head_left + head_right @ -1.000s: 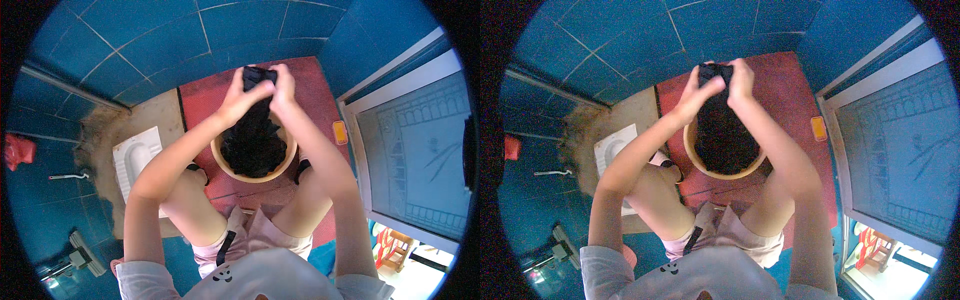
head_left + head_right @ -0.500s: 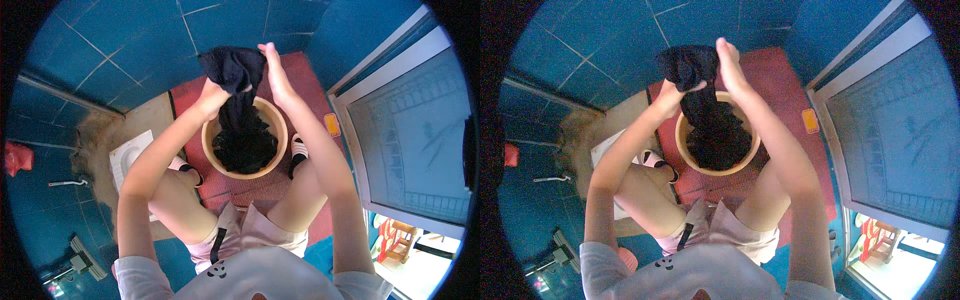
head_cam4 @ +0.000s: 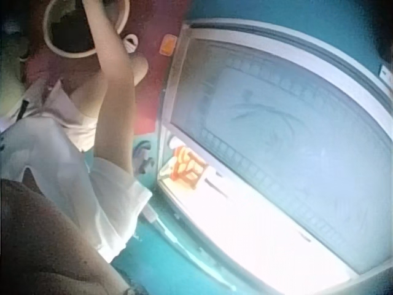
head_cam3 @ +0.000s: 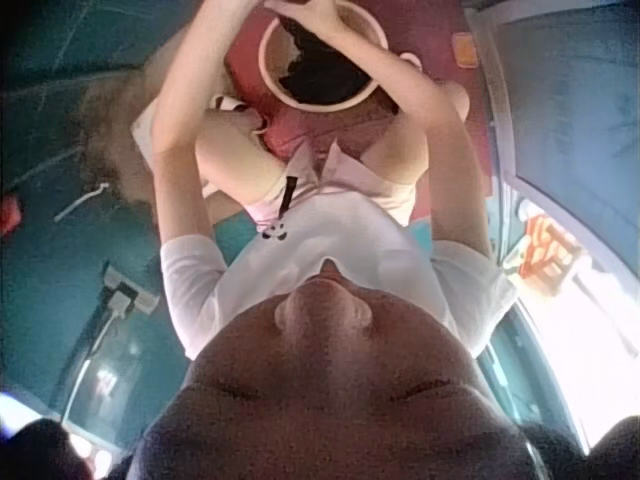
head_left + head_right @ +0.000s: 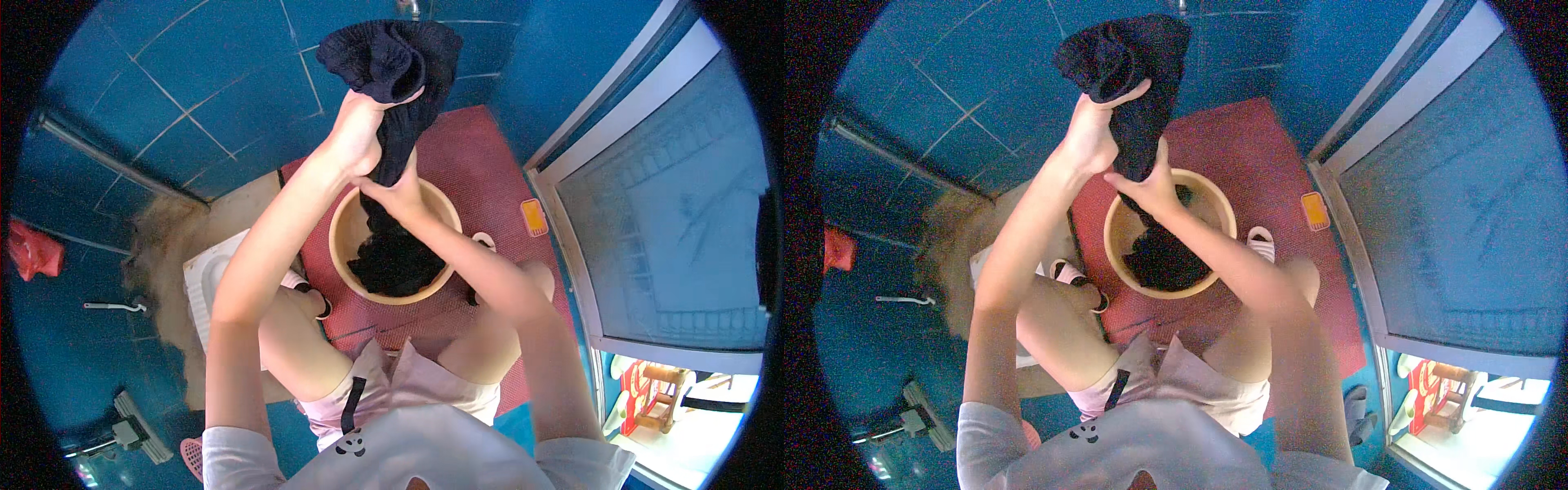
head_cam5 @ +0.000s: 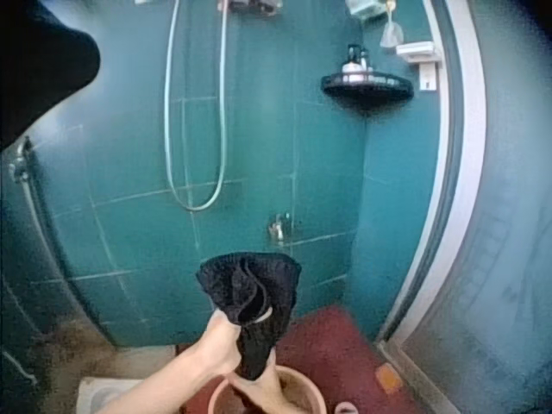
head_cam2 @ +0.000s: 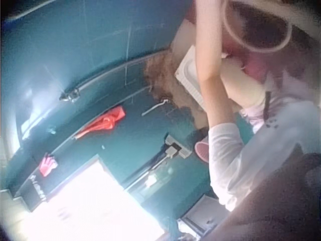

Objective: The person places clothes into a basin, fills the basin with water from a tap, and then washes and wrings out the clothes by hand.

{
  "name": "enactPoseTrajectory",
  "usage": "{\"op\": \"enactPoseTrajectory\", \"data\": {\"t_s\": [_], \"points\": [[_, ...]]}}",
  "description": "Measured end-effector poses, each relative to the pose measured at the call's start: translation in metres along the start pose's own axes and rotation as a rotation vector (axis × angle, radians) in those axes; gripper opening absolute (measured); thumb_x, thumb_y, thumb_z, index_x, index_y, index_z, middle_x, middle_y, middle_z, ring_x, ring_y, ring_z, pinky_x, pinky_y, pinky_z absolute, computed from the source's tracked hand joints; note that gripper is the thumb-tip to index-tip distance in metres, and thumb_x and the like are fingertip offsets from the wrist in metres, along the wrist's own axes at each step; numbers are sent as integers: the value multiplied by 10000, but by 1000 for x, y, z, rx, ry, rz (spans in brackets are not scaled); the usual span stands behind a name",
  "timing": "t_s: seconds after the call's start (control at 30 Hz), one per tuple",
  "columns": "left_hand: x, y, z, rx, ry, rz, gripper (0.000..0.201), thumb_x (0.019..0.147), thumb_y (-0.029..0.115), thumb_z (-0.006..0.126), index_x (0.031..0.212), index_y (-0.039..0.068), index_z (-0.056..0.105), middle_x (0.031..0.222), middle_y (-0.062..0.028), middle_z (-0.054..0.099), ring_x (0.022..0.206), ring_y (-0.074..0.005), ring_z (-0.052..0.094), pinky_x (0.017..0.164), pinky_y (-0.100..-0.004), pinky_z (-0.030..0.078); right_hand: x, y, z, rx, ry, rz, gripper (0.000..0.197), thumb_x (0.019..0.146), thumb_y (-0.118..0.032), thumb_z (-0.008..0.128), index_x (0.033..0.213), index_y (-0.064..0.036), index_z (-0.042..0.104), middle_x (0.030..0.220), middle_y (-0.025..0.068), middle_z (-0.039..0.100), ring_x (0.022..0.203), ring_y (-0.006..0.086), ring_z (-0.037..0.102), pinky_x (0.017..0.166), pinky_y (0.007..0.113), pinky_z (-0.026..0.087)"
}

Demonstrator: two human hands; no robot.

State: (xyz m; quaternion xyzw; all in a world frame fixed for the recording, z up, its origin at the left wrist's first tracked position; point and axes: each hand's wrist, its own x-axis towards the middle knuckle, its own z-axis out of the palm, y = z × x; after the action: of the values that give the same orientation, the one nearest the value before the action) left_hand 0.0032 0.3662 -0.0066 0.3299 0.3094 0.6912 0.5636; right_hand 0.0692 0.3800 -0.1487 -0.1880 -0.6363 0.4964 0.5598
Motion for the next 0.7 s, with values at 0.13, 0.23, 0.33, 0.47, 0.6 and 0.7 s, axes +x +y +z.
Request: {"op": "enactPoseTrajectory", "data": {"t_s": [0.13,0.23,0.33,0.47,0.6,0.7], "points": [[7,14,3,54,-64,58,214,769,71,571,980,42,548,940,-73,582,826,-201,565,730,-339,462,-11,24,-5,-52,-31,156,736,611,-110,751,1190,-5,308,1092,89,452,998,174,447,874,301,357],[9,31,17,78,-76,60,191,789,96,546,970,37,554,903,-82,593,802,-197,571,714,-332,460,-18,34,-5,-45,7,182,668,608,-132,742,1139,-2,358,995,118,519,933,202,502,838,326,390],[14,53,19,119,-155,-27,193,801,114,529,961,13,561,876,-88,605,773,-198,578,718,-331,451,-29,39,-5,-48,57,219,633,600,-122,746,1105,1,385,991,115,525,916,201,512,823,323,400],[8,85,53,7,-218,-28,132,775,103,547,867,8,542,799,-104,553,721,-200,536,636,-322,432,-43,71,-19,-80,26,397,659,577,-124,767,1100,-9,383,985,104,531,909,197,518,814,321,405],[5,107,63,41,-246,28,134,787,98,513,862,-10,543,804,-104,560,712,-195,543,629,-309,437,-50,105,-26,-98,-46,369,640,549,-192,788,1054,-14,437,932,86,569,874,211,548,785,323,422],[3,129,54,53,-249,97,131,776,93,508,841,-11,554,769,-101,579,683,-201,559,634,-313,451,-63,121,-26,-123,-81,445,579,536,-200,781,1000,-13,491,923,90,585,860,215,563,772,323,427]]}}
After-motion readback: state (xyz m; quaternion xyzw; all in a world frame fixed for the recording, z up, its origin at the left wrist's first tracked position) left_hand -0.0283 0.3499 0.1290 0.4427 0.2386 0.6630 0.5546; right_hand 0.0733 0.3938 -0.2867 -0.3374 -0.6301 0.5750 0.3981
